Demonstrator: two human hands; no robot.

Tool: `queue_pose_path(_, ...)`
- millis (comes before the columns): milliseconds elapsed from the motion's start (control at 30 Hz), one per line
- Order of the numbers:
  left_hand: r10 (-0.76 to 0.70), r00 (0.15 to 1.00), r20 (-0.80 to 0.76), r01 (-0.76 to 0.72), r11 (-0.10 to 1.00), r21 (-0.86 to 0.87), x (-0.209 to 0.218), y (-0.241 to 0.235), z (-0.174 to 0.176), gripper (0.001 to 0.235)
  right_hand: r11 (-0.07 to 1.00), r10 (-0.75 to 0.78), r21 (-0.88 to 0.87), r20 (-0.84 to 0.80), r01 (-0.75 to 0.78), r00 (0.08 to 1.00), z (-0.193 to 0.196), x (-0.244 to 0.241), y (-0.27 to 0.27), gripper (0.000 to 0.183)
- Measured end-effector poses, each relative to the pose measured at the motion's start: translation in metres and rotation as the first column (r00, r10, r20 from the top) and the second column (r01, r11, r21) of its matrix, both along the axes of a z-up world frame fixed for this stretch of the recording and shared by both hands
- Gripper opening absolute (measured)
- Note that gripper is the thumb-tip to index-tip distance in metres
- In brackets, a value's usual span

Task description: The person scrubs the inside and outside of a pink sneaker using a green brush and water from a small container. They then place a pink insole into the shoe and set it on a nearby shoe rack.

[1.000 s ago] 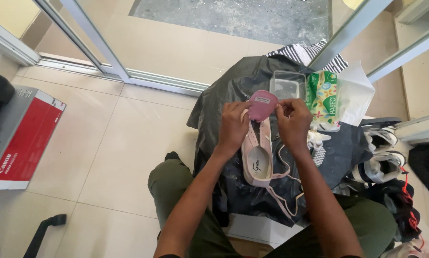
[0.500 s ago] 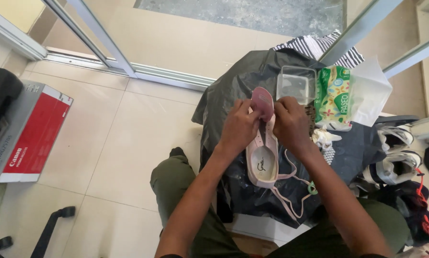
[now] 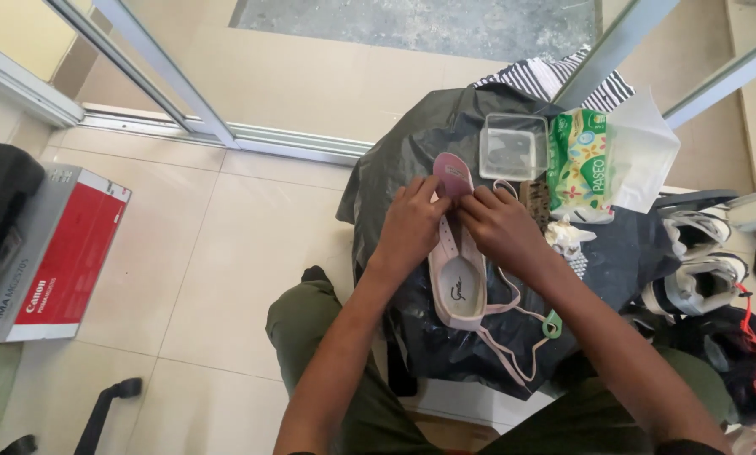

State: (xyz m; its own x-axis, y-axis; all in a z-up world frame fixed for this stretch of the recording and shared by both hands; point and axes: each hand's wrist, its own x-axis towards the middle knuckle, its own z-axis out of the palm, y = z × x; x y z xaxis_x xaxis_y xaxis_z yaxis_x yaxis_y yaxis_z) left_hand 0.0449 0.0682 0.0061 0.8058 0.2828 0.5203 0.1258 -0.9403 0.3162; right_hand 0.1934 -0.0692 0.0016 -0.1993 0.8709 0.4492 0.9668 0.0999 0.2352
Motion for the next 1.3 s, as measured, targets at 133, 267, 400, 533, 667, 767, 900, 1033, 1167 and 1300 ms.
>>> queue_pose_path(133,-0.033,0.996,-0.079,0.037,0.998,0.046,0.004,0.005,0.001,0.018,0.998,0.018,0.064,0.08,-0.023,0.997,0.032,-0.01,0.003,0.01)
queue_pose_path(267,-0.126,0.989,-0.075,0.142,0.951,0.273,0.01,0.013,0.001,0.012,0.997,0.042,0.051,0.178,-0.052,0.983,0.034,-0.004,0.002,0.009)
queue_pose_path(400,-0.203,0.975,-0.093,0.222,0.857,0.464,0.011,0.015,0.015,0.01,0.992,0.116,0.027,0.23,-0.125,0.966,0.032,0.003,0.004,0.009)
queue_pose_path(533,-0.281,0.959,-0.03,0.251,0.798,0.548,0.009,0.021,0.02,0.009,0.971,0.215,0.051,0.241,-0.233,0.947,0.043,0.003,0.007,0.009)
queue_pose_path(667,-0.32,0.947,0.001,0.255,0.755,0.604,0.008,0.026,0.016,0.008,0.951,0.279,0.061,0.261,-0.304,0.924,0.054,0.005,0.007,0.012)
queue_pose_path(767,-0.341,0.94,-0.003,0.271,0.742,0.612,0.009,0.034,0.003,0.006,0.941,0.305,0.068,0.262,-0.333,0.916,0.037,0.016,0.002,0.011)
queue_pose_path(900,-0.352,0.935,-0.036,0.325,0.814,0.481,-0.002,0.034,0.016,0.008,0.93,0.339,0.099,0.15,-0.355,0.929,0.027,0.02,0.0,0.002)
queue_pose_path(1033,-0.365,0.93,-0.032,0.346,0.847,0.403,-0.002,0.041,0.001,0.014,0.934,0.325,0.153,0.016,-0.324,0.945,0.018,0.021,0.001,0.004)
queue_pose_path(1167,-0.346,0.938,0.03,0.316,0.887,0.336,-0.005,0.041,-0.005,0.018,0.937,0.301,0.218,-0.108,-0.273,0.948,0.018,0.02,-0.005,0.006)
queue_pose_path(1300,-0.341,0.935,0.097,0.313,0.922,0.228,-0.001,0.045,-0.018,0.018,0.949,0.267,0.231,-0.222,-0.215,0.938,0.018,0.026,-0.01,0.012)
